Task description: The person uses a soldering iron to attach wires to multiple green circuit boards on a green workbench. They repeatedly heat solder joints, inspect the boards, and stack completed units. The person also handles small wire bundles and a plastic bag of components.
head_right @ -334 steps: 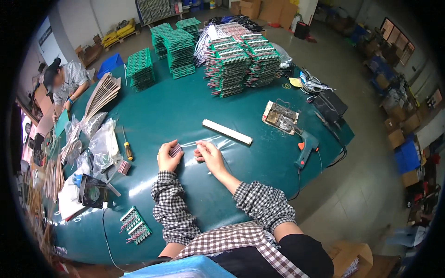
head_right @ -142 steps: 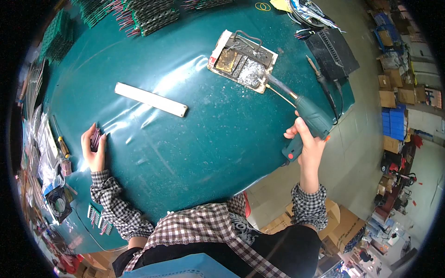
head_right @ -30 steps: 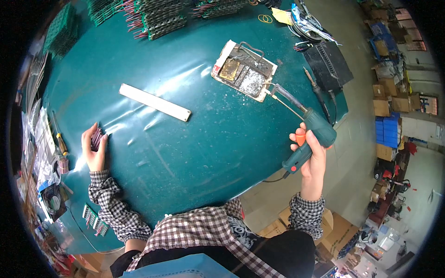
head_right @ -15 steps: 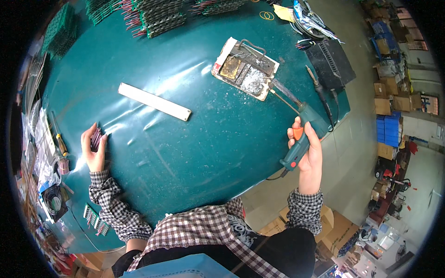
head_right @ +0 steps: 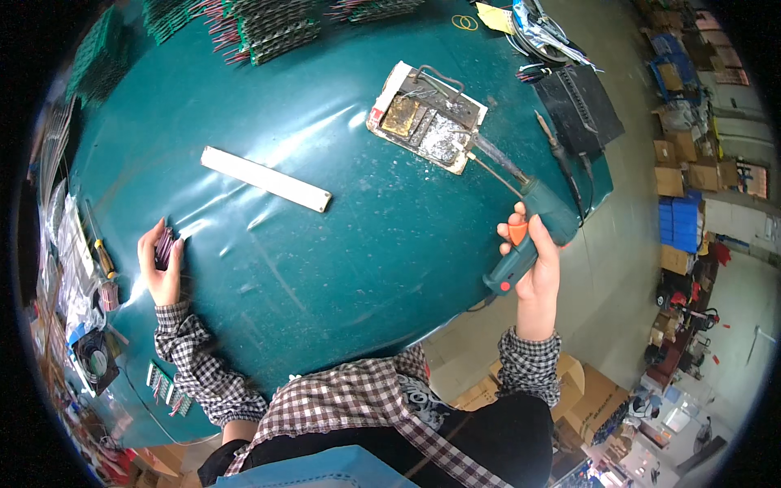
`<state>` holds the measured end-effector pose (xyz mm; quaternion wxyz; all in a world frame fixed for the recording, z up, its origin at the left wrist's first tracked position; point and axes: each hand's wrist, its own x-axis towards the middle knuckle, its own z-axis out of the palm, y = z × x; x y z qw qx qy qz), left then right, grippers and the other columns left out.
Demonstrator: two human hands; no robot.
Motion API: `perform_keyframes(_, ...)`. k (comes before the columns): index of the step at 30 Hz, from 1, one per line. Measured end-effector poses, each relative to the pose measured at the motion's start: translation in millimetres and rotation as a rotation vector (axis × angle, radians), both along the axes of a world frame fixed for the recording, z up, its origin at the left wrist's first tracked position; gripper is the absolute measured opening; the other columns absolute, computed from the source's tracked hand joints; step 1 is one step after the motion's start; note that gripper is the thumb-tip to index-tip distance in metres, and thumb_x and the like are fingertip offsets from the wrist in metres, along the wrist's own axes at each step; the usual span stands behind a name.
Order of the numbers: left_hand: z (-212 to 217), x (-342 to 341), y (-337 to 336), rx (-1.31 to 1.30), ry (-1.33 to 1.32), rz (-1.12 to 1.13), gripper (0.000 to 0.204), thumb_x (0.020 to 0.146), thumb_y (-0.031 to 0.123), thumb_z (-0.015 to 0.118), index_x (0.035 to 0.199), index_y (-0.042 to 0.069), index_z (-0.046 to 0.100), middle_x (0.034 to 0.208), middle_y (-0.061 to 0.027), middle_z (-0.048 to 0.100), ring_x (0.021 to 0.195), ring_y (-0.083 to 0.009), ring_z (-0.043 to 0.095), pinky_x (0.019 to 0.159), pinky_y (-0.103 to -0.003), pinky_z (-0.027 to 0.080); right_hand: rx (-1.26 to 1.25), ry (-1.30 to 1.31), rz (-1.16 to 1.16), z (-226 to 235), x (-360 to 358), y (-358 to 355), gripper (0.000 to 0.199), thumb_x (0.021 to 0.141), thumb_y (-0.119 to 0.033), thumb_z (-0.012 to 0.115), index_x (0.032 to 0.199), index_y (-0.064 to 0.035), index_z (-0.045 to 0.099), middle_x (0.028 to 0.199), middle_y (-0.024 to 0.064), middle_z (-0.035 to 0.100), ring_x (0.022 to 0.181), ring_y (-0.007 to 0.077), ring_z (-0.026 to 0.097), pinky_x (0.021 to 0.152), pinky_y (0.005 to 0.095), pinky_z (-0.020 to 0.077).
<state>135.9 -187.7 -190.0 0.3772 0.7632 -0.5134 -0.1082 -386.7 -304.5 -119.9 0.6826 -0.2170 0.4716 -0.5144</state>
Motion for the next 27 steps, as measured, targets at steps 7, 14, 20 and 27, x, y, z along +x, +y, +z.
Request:
perform_keyframes(7,-2.2,1.3,0.4,-0.005,0.006,-0.01,0.04,0.08,0.006,0.07,0.119,0.002,0.06,0.109,-0.0076,0.057,0.101,-0.0183,0.053,0.094,-0.03,0.04,-0.286,0.726,-0.119,11.9,32.9,3.7,0.028,0.085,-0.008,0.065,0.109,0.0068,0.06,0.087,0.0133,0.065,0.076,0.0213,0.067,0.061,0.0301,0.0583)
perform_keyframes(14,-1.8,3.3,1.6,0.005,-0.018,-0.007,0.041,0.081,0.007,0.07,0.12,0.002,0.059,0.11,-0.0078,0.056,0.102,-0.0181,0.053,0.095,-0.03,0.04,-0.319,0.823,-0.091,7.7,35.8,6.2,0.024,0.083,-0.006,0.068,0.103,0.0066,0.062,0.087,0.0124,0.065,0.074,0.0185,0.066,0.063,0.0309,0.0584)
perform_keyframes(20,0.7,1.1,4.4,0.01,0.035,0.021,0.041,0.081,0.007,0.07,0.12,0.002,0.059,0.111,-0.0079,0.056,0.102,-0.0181,0.054,0.094,-0.03,0.041,-0.255,0.826,-0.093,16.5,37.9,7.4,0.024,0.083,-0.007,0.068,0.103,0.0061,0.062,0.085,0.0119,0.064,0.07,0.0173,0.065,0.061,0.0297,0.0575)
perform_keyframes(27,-5.2,6.1,3.0,0.001,-0.051,-0.032,0.041,0.081,0.007,0.069,0.121,0.003,0.059,0.112,-0.0086,0.056,0.104,-0.0202,0.054,0.096,-0.031,0.04,-0.051,0.125,-0.062,22.2,-0.5,27.1,0.043,0.088,-0.021,0.065,0.118,0.007,0.052,0.078,0.0078,0.059,0.071,0.0173,0.061,0.061,0.0288,0.0571)
